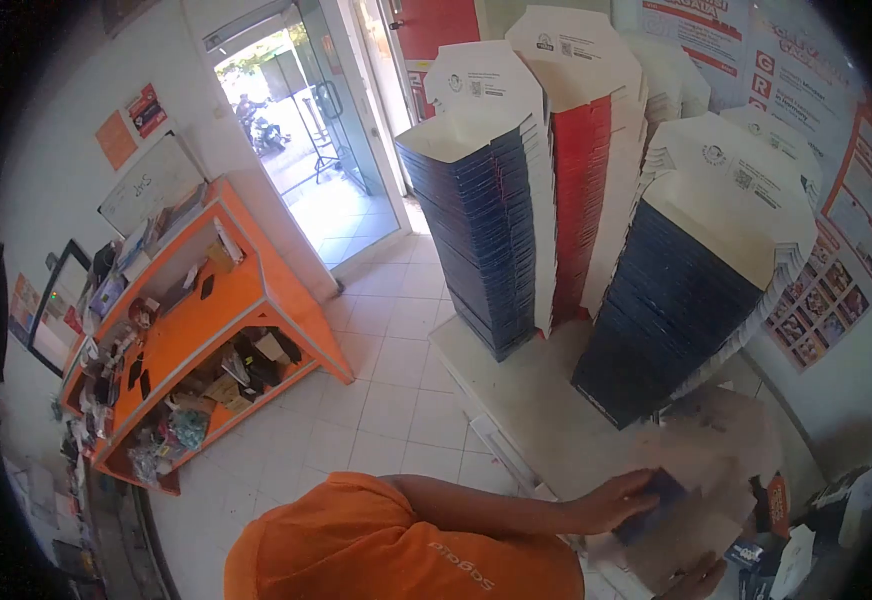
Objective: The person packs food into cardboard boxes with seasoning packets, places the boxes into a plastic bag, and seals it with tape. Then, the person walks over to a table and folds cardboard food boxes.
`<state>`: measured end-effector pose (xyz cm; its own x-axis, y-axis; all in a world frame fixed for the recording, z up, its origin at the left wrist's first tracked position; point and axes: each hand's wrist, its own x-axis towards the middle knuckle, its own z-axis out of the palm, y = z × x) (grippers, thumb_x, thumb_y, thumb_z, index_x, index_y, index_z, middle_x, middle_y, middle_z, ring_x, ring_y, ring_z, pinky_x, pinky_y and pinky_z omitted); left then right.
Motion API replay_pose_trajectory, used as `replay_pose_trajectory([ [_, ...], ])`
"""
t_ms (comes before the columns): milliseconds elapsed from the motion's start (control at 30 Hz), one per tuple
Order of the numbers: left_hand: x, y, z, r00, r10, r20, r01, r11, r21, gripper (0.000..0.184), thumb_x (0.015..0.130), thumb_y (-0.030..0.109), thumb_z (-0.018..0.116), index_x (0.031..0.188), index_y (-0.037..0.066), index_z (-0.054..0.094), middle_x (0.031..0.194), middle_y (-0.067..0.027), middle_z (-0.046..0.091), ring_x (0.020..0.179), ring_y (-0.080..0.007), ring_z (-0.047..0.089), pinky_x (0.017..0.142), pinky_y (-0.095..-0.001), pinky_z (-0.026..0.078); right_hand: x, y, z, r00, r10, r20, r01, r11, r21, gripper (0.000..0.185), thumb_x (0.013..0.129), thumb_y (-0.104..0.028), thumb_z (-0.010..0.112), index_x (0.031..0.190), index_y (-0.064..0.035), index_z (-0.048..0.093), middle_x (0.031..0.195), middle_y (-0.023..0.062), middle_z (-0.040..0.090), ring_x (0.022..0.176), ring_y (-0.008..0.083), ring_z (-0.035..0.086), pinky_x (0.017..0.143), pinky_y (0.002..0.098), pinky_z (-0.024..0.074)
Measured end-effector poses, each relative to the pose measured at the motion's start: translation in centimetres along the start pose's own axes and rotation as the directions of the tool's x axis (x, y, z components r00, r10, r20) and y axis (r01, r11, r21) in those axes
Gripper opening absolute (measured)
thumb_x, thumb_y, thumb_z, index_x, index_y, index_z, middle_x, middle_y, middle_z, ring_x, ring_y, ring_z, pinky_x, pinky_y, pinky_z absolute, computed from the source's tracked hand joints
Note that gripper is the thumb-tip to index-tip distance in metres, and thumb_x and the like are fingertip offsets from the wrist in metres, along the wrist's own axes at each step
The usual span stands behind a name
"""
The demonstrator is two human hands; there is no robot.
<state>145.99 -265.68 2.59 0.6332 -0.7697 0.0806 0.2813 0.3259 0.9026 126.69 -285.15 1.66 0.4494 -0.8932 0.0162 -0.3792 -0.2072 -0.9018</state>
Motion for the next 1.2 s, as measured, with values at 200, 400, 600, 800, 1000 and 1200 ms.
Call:
replay_pose_trajectory([
  [200, -0.3, 3.1, 0.0, 0.993, 0.000, -0.115, 0.032, 0.961, 0.275, 0.053, 0.109, 0.029, 0.054, 0.148, -0.003, 0.040, 0.114, -0.0115, 0.065, 0.092, -0.0161, 0.061, 0.081, -0.0312, 0.051, 0.3, 4.6, 3.3, 0.894, -0.420, -0.154, 0.372, 0.889, -0.266, 0.064, 0.108, -0.041, 0.049, 0.150, 0.0062, 0.040, 0.151, 0.0263, 0.046, 0.138, 0.0385, 0.048, 0.111, 0.0472, 0.0405],
  [400, -0.5, 4.2, 2.0, 0.895, -0.445, 0.018, 0.405, 0.796, -0.451, 0.039, 0.106, 0.022, 0.059, 0.139, 0.004, 0.049, 0.112, -0.0051, 0.065, 0.101, -0.0176, 0.065, 0.081, -0.0334, 0.060, -8.7, -7.4, 6.0, 0.607, -0.763, 0.223, 0.793, 0.599, -0.109, 0.071, 0.108, -0.048, 0.043, 0.155, 0.0041, 0.033, 0.160, 0.0275, 0.035, 0.148, 0.0470, 0.033, 0.120, 0.0559, 0.0278],
  [600, -1.3, 0.6, 2.4, 0.984, -0.165, 0.067, 0.178, 0.914, -0.365, 0.042, 0.102, 0.019, 0.067, 0.136, 0.001, 0.050, 0.122, -0.0093, 0.065, 0.107, -0.0198, 0.066, 0.090, -0.0402, 0.062, -6.8, -9.2, 6.0, 0.717, -0.652, 0.247, 0.696, 0.645, -0.317, 0.052, 0.112, -0.033, 0.037, 0.142, 0.0067, 0.052, 0.146, 0.0231, 0.056, 0.139, 0.0473, 0.047, 0.115, 0.0559, 0.0365],
  [800, -1.4, 0.3, 2.0, 0.960, -0.252, 0.121, 0.276, 0.794, -0.542, 0.038, 0.103, 0.017, 0.065, 0.135, 0.000, 0.052, 0.121, -0.0076, 0.065, 0.108, -0.0169, 0.064, 0.095, -0.0350, 0.059, -6.9, -8.1, 4.8, 0.624, -0.742, 0.244, 0.779, 0.614, -0.126, 0.044, 0.111, -0.026, 0.042, 0.132, 0.0070, 0.062, 0.146, 0.0238, 0.056, 0.136, 0.0439, 0.052, 0.113, 0.0519, 0.0414],
  [1000, -2.5, 0.1, 3.8, 0.922, -0.362, 0.141, 0.381, 0.769, -0.513, 0.036, 0.106, 0.021, 0.060, 0.137, 0.004, 0.051, 0.115, -0.0082, 0.067, 0.099, -0.0160, 0.066, 0.088, -0.0323, 0.057, -7.3, -6.0, 7.9, 0.772, -0.633, 0.057, 0.609, 0.710, -0.354, 0.043, 0.110, -0.027, 0.046, 0.142, 0.0011, 0.054, 0.153, 0.0238, 0.045, 0.141, 0.0436, 0.046, 0.112, 0.0519, 0.0428],
  [1200, -1.8, -3.9, 1.7, 0.980, -0.170, 0.105, 0.199, 0.876, -0.439, 0.029, 0.107, 0.017, 0.057, 0.134, 0.009, 0.050, 0.108, -0.0099, 0.068, 0.097, -0.0154, 0.064, 0.080, -0.0281, 0.053, -8.5, -5.3, 4.9, 0.881, -0.461, 0.106, 0.442, 0.882, 0.162, 0.058, 0.097, -0.015, 0.065, 0.149, 0.0033, 0.047, 0.146, 0.0240, 0.050, 0.135, 0.0358, 0.052, 0.108, 0.0443, 0.0458],
])
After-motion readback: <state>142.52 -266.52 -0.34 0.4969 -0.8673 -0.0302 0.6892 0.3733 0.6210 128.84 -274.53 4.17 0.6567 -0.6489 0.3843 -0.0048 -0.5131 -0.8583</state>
